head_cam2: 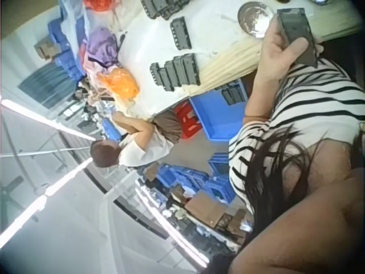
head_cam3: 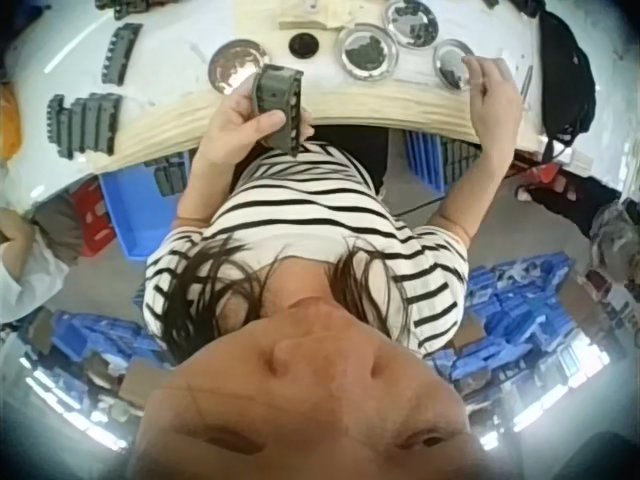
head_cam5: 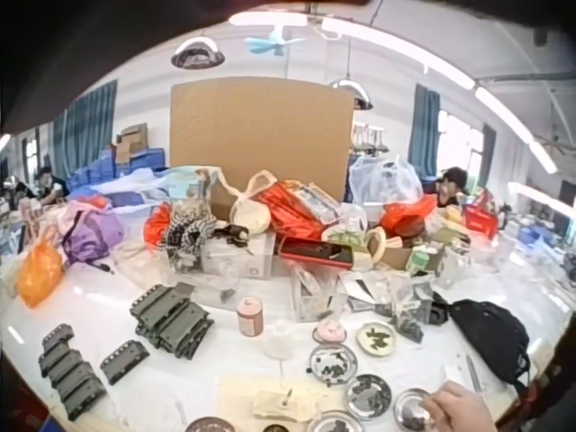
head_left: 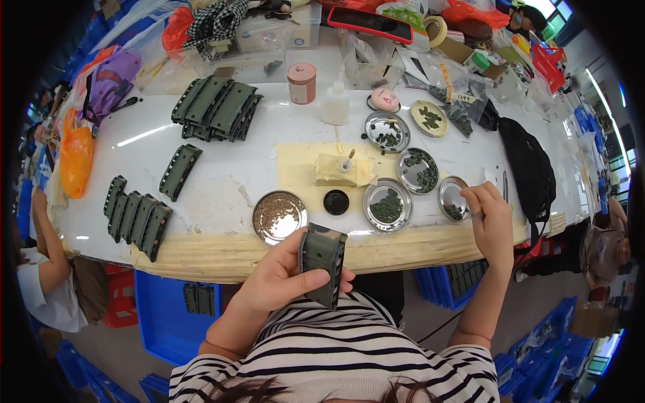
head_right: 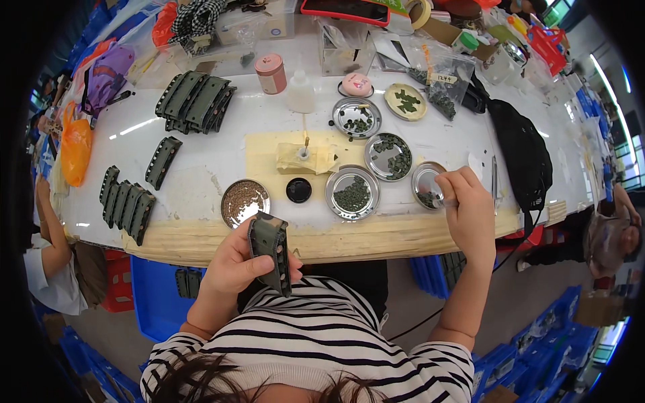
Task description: Assembling and detailing model tank components using small tools and supplies.
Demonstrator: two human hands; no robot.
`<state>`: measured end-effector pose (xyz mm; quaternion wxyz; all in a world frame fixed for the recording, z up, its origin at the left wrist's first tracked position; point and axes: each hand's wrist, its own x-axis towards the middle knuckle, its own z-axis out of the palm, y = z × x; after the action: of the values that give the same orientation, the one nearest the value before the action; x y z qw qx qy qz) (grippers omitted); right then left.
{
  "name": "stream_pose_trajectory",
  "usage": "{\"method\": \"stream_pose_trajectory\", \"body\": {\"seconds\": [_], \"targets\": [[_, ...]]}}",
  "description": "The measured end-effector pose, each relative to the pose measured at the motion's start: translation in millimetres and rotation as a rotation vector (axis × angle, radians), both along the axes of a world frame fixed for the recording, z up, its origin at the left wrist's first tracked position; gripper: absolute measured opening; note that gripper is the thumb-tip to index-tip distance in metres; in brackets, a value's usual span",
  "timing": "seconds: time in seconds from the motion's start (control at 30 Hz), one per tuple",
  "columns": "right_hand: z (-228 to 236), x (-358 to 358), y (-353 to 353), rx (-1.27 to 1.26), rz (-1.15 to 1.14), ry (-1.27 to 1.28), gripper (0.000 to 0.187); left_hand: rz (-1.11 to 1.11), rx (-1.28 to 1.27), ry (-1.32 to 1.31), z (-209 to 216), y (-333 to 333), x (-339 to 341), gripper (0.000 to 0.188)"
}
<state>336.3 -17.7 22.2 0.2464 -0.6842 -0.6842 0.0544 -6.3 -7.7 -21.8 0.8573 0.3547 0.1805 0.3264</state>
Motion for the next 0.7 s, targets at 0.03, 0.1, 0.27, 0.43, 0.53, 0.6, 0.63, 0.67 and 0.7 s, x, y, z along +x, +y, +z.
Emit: {"method": "stream_pose_trajectory", "body": {"seconds": [0.03, 0.1, 0.27, 0.43, 0.53, 0.6, 0.63, 0.67, 0.7], "targets": [[-2.6, 1.0, 4.4, -0.016, 0.011, -0.006, 0.013, 0.009, -0.002, -0.01, -1.0, 0.4, 1.0, 0.044], [-6.6, -0.8, 16.0, -0.027, 0.037, 0.001, 0.014, 0.031, -0.001, 0.004, -1.5, 0.0, 2.6, 0.043], [-17.3, -17.3, 52.6, -0.017, 0.087, 0.019, 0.018, 0.071, 0.015, 0.046, 1.0, -3.5, 4.3, 0.041], [-13.7, -24.7, 65.2, -0.14, 0.128, -0.048, 0.014, 0.078, 0.007, 0.039, 1.4, -4.0, 0.0, 0.04], [-14.7, -24.8, 69.4, -0.146, 0.17, -0.078, 0.011, 0.098, -0.013, 0.059, -0.3, -4.1, 1.9, 0.046], [-16.8, -24.7, 70.3, -0.135, 0.189, -0.115, 0.011, 0.111, -0.016, 0.054, 0.4, -2.5, 3.7, 0.053], [-18.3, -24.7, 70.0, -0.128, 0.192, -0.14, 0.012, 0.118, -0.007, 0.039, 3.3, -1.3, 4.5, 0.057], [-19.6, -25.3, 70.8, -0.12, 0.198, -0.164, 0.012, 0.129, 0.001, 0.027, 6.4, -1.0, 5.1, 0.061], [-20.3, -24.2, 71.4, -0.112, 0.202, -0.135, 0.012, 0.198, 0.024, 0.047, 9.5, -2.2, 7.7, 0.063]]}}
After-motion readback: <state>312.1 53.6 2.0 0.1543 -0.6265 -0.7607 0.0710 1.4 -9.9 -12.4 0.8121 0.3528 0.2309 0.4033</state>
